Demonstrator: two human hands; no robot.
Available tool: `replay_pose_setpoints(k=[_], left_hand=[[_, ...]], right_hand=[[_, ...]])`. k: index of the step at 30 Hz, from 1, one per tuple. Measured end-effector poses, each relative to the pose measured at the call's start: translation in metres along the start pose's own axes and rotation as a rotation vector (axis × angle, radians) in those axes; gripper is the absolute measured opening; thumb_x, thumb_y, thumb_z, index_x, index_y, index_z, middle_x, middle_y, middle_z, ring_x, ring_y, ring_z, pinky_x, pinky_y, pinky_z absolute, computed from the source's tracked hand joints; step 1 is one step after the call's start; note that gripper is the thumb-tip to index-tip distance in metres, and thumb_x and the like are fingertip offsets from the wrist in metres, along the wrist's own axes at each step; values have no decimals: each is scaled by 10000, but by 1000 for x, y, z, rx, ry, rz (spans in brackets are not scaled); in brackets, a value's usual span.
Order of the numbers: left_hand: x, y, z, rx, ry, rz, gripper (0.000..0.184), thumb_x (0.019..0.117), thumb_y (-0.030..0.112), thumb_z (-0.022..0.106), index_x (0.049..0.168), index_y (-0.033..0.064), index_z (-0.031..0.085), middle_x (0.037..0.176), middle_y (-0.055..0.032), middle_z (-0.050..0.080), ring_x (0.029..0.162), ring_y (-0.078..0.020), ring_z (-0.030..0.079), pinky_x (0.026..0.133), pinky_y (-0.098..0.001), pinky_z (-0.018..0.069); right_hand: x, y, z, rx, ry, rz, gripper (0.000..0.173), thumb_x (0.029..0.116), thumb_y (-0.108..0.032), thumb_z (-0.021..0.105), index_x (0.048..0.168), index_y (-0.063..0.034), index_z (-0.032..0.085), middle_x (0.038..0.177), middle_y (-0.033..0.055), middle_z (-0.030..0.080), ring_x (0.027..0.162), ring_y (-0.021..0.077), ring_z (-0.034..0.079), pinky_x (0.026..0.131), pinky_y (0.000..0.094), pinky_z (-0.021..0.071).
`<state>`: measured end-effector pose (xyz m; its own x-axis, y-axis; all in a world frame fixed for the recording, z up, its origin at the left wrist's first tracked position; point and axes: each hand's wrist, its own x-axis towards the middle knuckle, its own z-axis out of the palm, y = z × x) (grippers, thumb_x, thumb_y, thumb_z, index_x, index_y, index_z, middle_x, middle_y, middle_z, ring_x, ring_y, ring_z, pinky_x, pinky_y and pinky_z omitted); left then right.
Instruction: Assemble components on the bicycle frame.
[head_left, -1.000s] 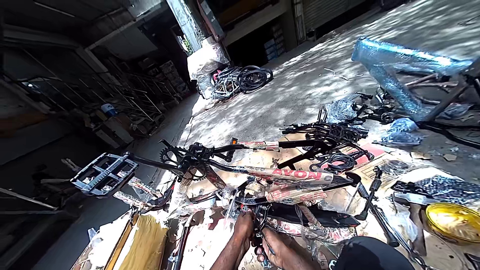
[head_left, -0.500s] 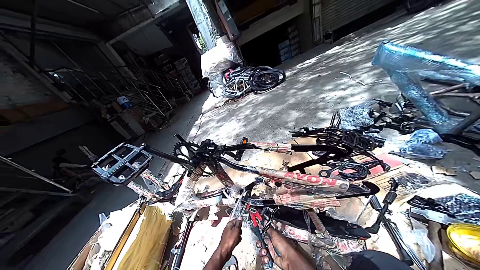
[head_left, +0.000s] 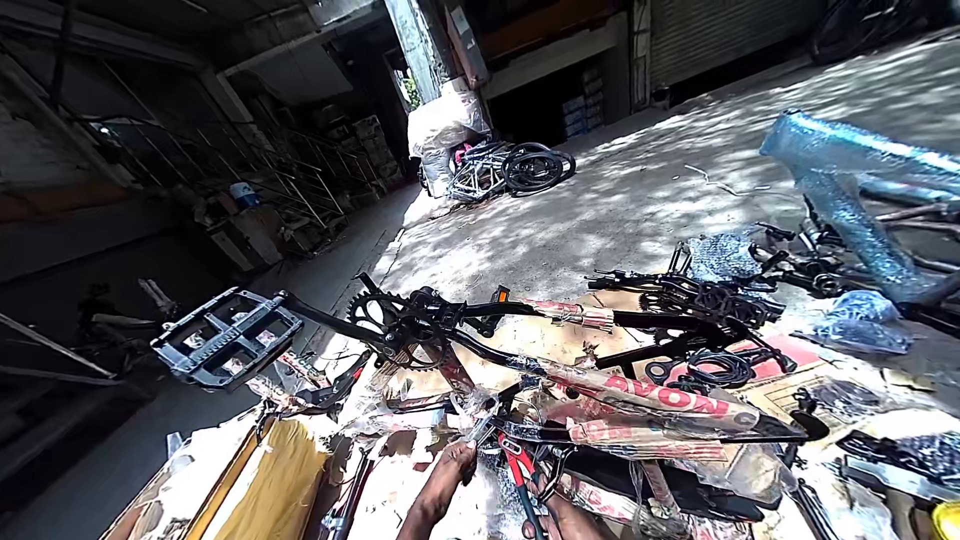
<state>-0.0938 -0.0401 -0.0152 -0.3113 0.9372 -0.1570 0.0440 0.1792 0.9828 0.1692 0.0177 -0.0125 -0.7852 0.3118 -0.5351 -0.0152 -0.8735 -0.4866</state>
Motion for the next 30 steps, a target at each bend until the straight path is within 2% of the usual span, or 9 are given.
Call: replay_pose_setpoints(k=[3,5,8,12,15,17,19,24,30], left_hand=[[-5,10,6,-2,73,6,340,1075,215,406,775,129,540,596,64,449,524,-65,439,534,-244,410],[-19,18,32,71,245,-79,362,1098,229,399,777,106,512,574,43,413,480,-78,390,478,-254,366],[-33,38,72,370,497,-278,424,1104,345,429,893,36,627,701,-67,534,592,-198,503,583,-404,447],[-43,55,120,440,507,-335,469,1123,366,338,1053,20,646,790,-95,566,667,-230,557,654,-438,494],[-44,72,146,399,471,-384,467,1125,347,311,1153,10,633,908,-144,631,789,-270,622,747,-478,522],[-43,74,147,341,444,-389,478,1127,353,313,1185,6,635,964,-167,672,865,-292,659,803,-500,542],[-45,61,138,285,444,-328,464,1127,387,315,1041,47,619,723,-64,570,583,-190,542,556,-382,482],[-54,43,120,587,535,-257,457,1089,378,392,827,78,616,736,-90,587,737,-266,612,722,-509,503],[-32,-1,68,467,573,-49,531,1056,471,472,674,115,568,603,-25,492,574,-200,513,604,-450,458]], right_hand=[[0,1,0,1,-13,-12,524,1098,-522,315,1486,-192,436,792,90,617,501,146,530,440,281,455],[-2,2,3,3,0,-12,493,1103,-500,322,1469,-192,439,770,81,598,481,134,506,422,271,436],[-3,1,7,23,16,10,445,1105,-477,338,1420,-190,465,770,80,587,486,143,509,417,275,432],[-5,1,9,16,32,-4,466,1103,-499,339,1405,-174,480,765,80,588,488,148,512,424,278,438],[-11,-1,15,6,108,-35,442,1102,-500,344,1190,-114,540,701,86,578,457,160,498,397,299,435],[-10,0,16,12,128,-48,468,1100,-511,344,1168,-97,553,696,96,587,451,165,501,390,308,443],[-4,2,10,34,76,-8,476,1096,-528,330,1222,-120,541,727,95,580,476,173,510,409,310,445],[1,0,2,60,-26,24,451,1103,-510,286,1310,-169,495,760,83,581,499,158,524,423,287,444],[-4,-1,5,41,-12,19,484,1103,-508,316,1439,-195,466,781,90,588,511,160,531,436,291,454]])
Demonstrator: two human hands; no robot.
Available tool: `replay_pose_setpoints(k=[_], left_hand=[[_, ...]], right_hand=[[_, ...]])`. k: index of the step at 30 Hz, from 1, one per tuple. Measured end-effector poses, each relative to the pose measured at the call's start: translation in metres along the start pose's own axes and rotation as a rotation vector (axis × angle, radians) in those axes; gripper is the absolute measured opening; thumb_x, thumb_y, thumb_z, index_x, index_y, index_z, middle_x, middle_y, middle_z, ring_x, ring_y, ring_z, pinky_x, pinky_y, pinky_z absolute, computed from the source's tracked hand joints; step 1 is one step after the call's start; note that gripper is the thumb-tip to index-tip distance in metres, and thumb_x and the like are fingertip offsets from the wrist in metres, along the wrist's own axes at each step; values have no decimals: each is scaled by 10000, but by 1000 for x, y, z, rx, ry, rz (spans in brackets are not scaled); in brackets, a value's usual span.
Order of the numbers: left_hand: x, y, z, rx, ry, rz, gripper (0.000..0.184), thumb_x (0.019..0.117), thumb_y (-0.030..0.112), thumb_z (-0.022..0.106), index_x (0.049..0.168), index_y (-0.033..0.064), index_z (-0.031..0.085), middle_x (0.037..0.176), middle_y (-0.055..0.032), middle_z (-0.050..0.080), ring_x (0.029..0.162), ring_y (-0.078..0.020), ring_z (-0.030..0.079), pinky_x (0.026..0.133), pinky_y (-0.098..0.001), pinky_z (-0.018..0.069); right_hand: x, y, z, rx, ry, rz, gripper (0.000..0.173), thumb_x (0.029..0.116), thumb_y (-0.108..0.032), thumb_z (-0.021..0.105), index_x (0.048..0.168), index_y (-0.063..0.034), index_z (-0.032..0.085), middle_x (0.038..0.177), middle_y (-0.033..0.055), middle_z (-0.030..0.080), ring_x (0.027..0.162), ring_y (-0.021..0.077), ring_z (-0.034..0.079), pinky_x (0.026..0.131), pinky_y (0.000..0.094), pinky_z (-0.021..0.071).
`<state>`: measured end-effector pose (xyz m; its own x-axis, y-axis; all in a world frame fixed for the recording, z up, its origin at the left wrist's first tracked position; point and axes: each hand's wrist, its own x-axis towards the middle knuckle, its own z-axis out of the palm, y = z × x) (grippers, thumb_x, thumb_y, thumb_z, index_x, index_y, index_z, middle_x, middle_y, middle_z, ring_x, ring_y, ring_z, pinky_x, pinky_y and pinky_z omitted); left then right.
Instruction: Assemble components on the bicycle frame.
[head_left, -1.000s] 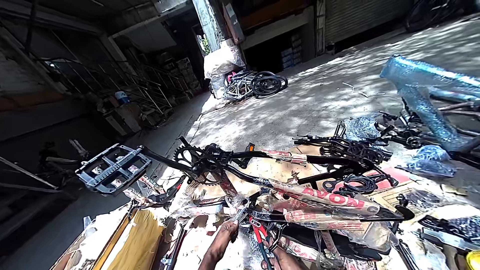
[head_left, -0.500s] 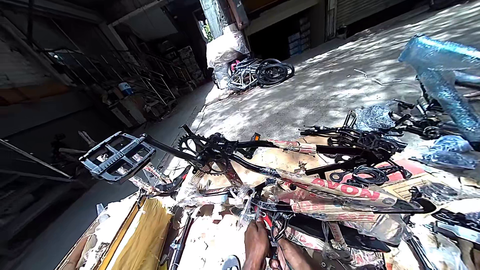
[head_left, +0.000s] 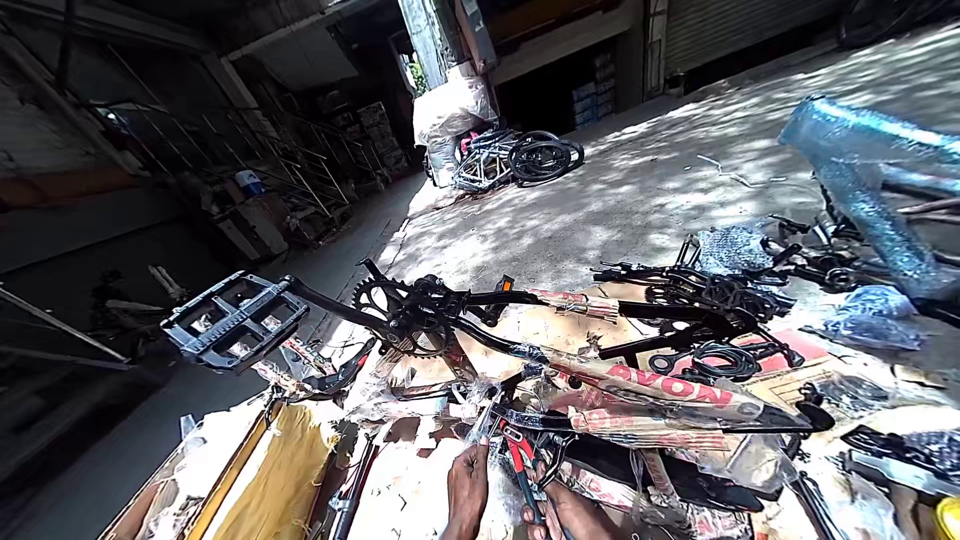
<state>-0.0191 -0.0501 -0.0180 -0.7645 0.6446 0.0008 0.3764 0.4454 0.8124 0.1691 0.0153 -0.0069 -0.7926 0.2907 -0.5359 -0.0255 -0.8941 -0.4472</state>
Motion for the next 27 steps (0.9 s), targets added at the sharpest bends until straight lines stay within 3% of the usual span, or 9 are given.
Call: replay_pose_setpoints(k=[5,9,11,16,24,27], left_hand=[[41,-25,-3,-267,-97,143,515,1054,355,526,602,109,493,516,10,398,461,-135,397,496,-340,379],[55,-19,2,-456,-106,63,485,1087,189,460,617,71,499,486,-5,449,423,-119,444,461,-291,423],[59,-20,6,-484,-105,71,485,1080,145,453,604,66,507,479,-7,471,425,-121,467,469,-290,440],[48,-14,12,-387,38,71,532,1064,219,533,555,107,425,464,13,362,400,-115,349,430,-304,331],[57,-18,9,-374,19,89,519,1049,198,557,552,95,448,465,4,383,400,-116,362,434,-309,346],[57,-15,7,-305,55,125,546,1024,227,602,524,120,409,463,17,344,407,-114,326,445,-317,311]], right_hand=[[-2,-1,-1,-7,17,-2,464,1102,-480,343,1439,-185,466,781,96,605,499,155,527,427,280,446],[-1,-2,-1,-11,7,6,459,1095,-481,379,1434,-190,484,803,93,611,514,153,540,436,273,449],[-2,-3,-2,6,-3,37,435,1084,-508,406,1349,-175,497,798,81,602,516,150,547,435,268,459],[-1,-4,-1,27,-3,67,426,1082,-506,418,1283,-140,507,785,77,594,504,153,547,425,271,467],[-2,-5,2,1,0,76,445,1090,-515,379,1326,-154,493,798,77,587,503,150,536,432,270,466],[-1,-6,3,5,-3,76,462,1086,-526,384,1358,-172,499,780,76,576,498,150,530,429,271,462]])
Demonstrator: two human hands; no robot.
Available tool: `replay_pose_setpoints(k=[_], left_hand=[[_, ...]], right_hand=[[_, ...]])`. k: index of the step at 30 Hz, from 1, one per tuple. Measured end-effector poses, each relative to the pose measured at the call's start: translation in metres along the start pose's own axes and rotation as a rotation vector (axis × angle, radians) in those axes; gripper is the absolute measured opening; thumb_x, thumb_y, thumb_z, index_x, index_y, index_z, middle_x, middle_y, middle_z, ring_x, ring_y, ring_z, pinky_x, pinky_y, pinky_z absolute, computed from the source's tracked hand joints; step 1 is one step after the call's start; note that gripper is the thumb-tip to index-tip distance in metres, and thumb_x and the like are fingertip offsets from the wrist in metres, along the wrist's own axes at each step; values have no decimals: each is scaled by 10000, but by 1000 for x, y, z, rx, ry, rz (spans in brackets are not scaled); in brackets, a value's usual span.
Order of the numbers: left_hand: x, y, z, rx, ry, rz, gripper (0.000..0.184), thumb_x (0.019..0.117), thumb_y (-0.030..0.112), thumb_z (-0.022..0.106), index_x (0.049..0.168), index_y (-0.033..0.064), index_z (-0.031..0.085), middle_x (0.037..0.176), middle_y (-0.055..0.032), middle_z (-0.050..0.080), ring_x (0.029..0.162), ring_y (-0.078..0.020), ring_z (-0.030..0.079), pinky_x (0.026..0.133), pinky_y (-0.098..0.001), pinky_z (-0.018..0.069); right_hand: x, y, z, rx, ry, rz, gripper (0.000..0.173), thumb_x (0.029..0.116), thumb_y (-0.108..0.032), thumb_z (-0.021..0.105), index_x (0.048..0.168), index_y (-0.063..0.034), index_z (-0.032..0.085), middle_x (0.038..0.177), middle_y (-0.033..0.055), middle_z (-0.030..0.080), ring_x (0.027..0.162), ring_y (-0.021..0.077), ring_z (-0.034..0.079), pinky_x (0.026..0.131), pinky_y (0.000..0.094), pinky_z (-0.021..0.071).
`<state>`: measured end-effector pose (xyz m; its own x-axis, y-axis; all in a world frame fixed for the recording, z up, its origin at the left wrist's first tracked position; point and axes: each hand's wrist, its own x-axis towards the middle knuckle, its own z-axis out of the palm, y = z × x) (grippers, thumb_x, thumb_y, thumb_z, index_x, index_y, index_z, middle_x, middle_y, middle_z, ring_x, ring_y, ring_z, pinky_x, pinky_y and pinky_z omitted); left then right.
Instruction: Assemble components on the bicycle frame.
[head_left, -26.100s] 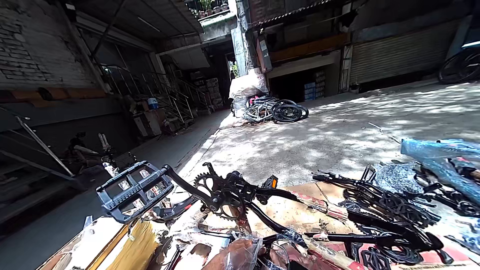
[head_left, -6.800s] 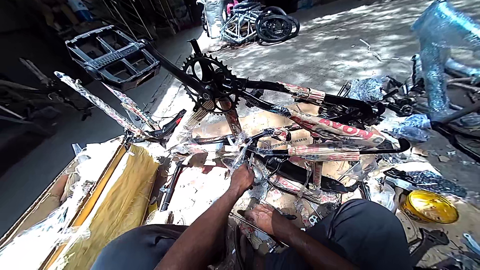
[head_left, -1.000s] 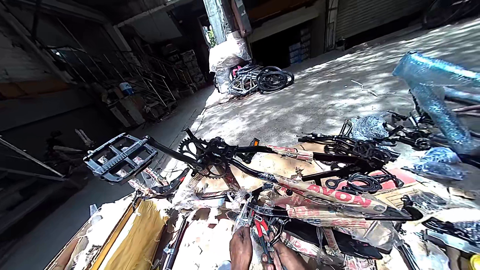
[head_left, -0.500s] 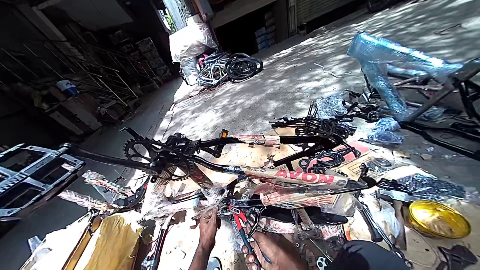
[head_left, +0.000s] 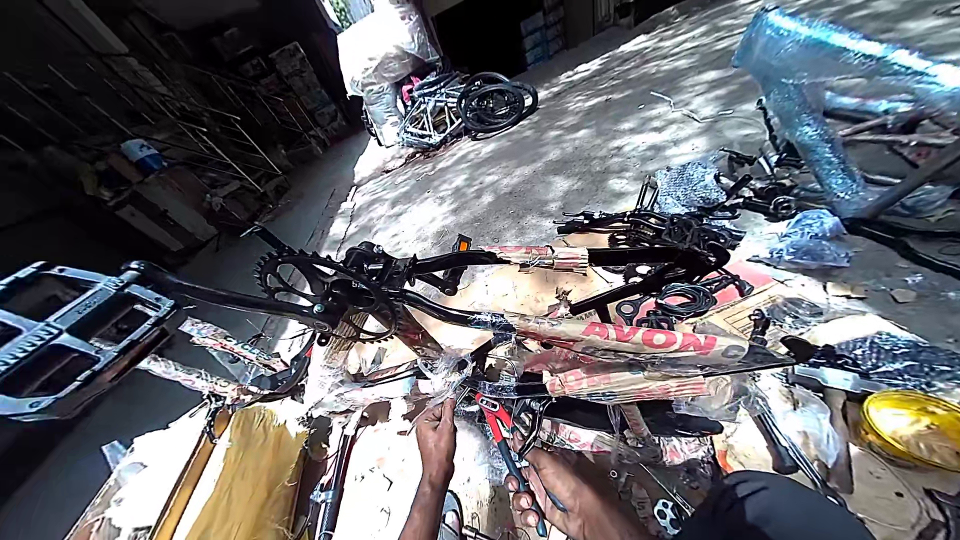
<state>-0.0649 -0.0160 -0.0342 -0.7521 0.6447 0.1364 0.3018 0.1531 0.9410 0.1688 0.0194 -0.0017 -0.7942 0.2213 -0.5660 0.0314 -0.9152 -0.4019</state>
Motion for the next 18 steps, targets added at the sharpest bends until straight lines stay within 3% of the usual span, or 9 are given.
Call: replay_pose_setpoints(k=[5,9,12,16,18], left_hand=[[7,5,-4,70,19,19,549,1012,214,602,512,126,394,459,17,349,407,-118,342,452,-331,323],[-4,13,-1,181,112,-9,549,1010,246,628,516,119,425,461,15,358,415,-131,357,473,-358,344],[-13,15,5,210,159,-54,560,1020,265,626,517,111,434,465,4,361,426,-150,362,493,-388,353],[-26,29,11,294,199,-141,601,1041,366,594,521,109,437,476,-15,380,449,-179,398,513,-418,371],[-36,41,18,354,230,-208,627,1051,423,566,530,95,444,481,-31,397,462,-200,426,519,-438,386]], right_hand=[[0,0,0,0,-1,-6,437,1089,-522,380,1319,-172,504,769,76,575,488,146,521,421,270,455],[5,4,-3,6,-10,-13,457,1095,-513,364,1375,-178,498,763,72,563,492,151,522,422,270,452],[6,6,-4,9,-17,-9,432,1095,-519,354,1308,-173,499,753,63,549,482,145,506,414,267,444],[10,9,-4,7,-31,-20,483,1088,-542,353,1386,-198,514,746,54,546,481,141,504,417,269,442],[9,9,-1,7,-15,-20,469,1087,-547,354,1341,-181,501,733,56,551,472,141,504,413,268,444]])
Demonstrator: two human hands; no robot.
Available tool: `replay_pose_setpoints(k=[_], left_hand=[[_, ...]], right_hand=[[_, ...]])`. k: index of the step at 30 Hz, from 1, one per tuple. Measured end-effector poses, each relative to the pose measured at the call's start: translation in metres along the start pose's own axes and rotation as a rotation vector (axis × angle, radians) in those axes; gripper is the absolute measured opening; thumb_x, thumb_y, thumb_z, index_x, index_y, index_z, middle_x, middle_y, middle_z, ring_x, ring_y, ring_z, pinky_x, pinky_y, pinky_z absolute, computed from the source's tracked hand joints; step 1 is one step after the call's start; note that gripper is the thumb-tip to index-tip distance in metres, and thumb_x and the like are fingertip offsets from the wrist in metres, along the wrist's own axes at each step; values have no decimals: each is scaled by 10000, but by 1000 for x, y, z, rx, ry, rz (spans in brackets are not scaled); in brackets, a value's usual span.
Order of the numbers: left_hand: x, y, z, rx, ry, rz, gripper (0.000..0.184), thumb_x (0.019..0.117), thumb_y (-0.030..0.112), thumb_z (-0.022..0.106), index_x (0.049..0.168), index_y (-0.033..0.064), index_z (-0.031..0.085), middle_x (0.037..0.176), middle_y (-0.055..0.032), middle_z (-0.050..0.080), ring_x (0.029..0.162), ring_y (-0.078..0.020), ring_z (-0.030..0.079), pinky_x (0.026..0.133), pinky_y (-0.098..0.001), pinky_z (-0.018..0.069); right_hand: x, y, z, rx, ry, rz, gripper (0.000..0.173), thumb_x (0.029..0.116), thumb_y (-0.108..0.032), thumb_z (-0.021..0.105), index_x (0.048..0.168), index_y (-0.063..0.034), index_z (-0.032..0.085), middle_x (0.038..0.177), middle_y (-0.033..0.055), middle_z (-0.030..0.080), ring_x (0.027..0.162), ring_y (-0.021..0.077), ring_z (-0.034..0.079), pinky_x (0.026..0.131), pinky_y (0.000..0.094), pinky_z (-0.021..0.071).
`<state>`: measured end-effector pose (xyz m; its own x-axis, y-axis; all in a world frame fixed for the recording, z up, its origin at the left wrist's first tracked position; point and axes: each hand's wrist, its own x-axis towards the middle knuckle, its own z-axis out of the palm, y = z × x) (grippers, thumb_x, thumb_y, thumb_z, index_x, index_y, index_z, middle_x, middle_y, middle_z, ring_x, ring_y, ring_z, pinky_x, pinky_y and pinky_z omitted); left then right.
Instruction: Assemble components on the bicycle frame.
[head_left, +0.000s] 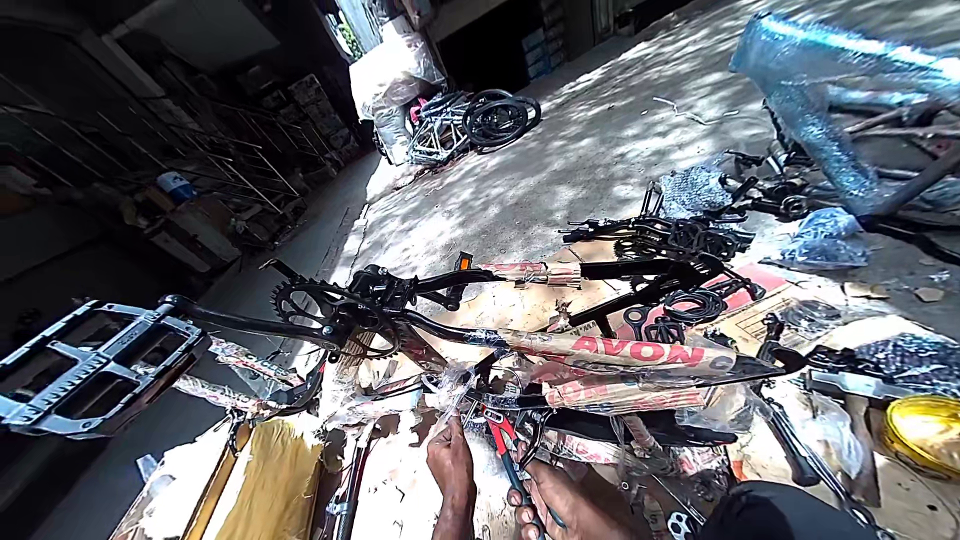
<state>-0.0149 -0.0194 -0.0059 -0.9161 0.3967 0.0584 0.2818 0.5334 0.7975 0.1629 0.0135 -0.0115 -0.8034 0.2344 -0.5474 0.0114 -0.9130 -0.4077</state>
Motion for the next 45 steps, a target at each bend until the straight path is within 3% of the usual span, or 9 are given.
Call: replay_pose_setpoints(k=[4,14,24,26,29,33,38,41,45], left_hand=[[-23,15,2,45,1,-104,628,1076,450,495,574,73,499,516,-61,446,492,-229,469,536,-459,413],[-51,29,7,3,-88,-170,594,1112,432,388,689,46,546,580,-78,488,512,-230,495,528,-438,443],[-65,47,8,121,-136,-185,628,1126,427,301,895,-24,673,845,-203,667,835,-353,662,778,-562,520],[-64,47,4,65,-182,-205,611,1128,427,301,876,-12,643,761,-163,616,713,-305,615,689,-507,511],[-55,34,-7,-141,-310,-217,530,1127,423,341,788,54,512,563,-27,414,437,-149,397,430,-312,373],[-43,13,-35,-137,-328,-215,511,1117,419,388,804,47,546,568,-15,415,445,-135,389,445,-307,366],[-53,-6,-70,-265,-315,-292,508,1120,407,387,769,57,500,521,-6,404,408,-124,400,414,-281,388],[-61,-17,-76,-311,-307,-311,519,1118,409,395,781,36,525,553,-29,462,466,-161,498,489,-332,487],[-73,-14,-64,-472,-350,-286,475,1129,348,383,1041,-55,620,844,-137,694,769,-238,711,713,-399,605]], right_hand=[[-3,2,7,12,50,0,478,1082,-568,351,1239,-141,498,717,62,551,456,150,503,400,276,447],[1,13,13,36,88,-85,476,1115,-500,278,1171,-78,492,667,81,544,444,170,500,407,305,456],[-7,21,21,-43,184,-261,462,1136,-406,276,1216,-56,565,861,110,593,624,181,571,523,337,482],[-3,20,18,-31,165,-221,457,1134,-428,261,1162,-62,533,739,87,566,496,161,519,434,311,457],[2,9,4,-61,48,-113,464,1121,-459,265,1262,-80,493,760,111,617,506,193,561,452,324,486],[-10,-7,-7,-90,-35,-79,406,1117,-351,317,1327,-55,501,965,180,721,752,276,708,613,383,570],[0,-4,-18,-43,-226,-51,486,1121,-376,211,1458,-101,427,1187,220,703,921,328,721,732,426,579],[8,-6,-27,-81,-273,-45,490,1119,-362,201,1491,-120,408,1236,230,690,944,340,724,741,433,582],[10,-19,-35,-213,-280,-53,456,1113,-284,255,1521,-138,398,1213,243,696,940,359,730,742,457,597]])
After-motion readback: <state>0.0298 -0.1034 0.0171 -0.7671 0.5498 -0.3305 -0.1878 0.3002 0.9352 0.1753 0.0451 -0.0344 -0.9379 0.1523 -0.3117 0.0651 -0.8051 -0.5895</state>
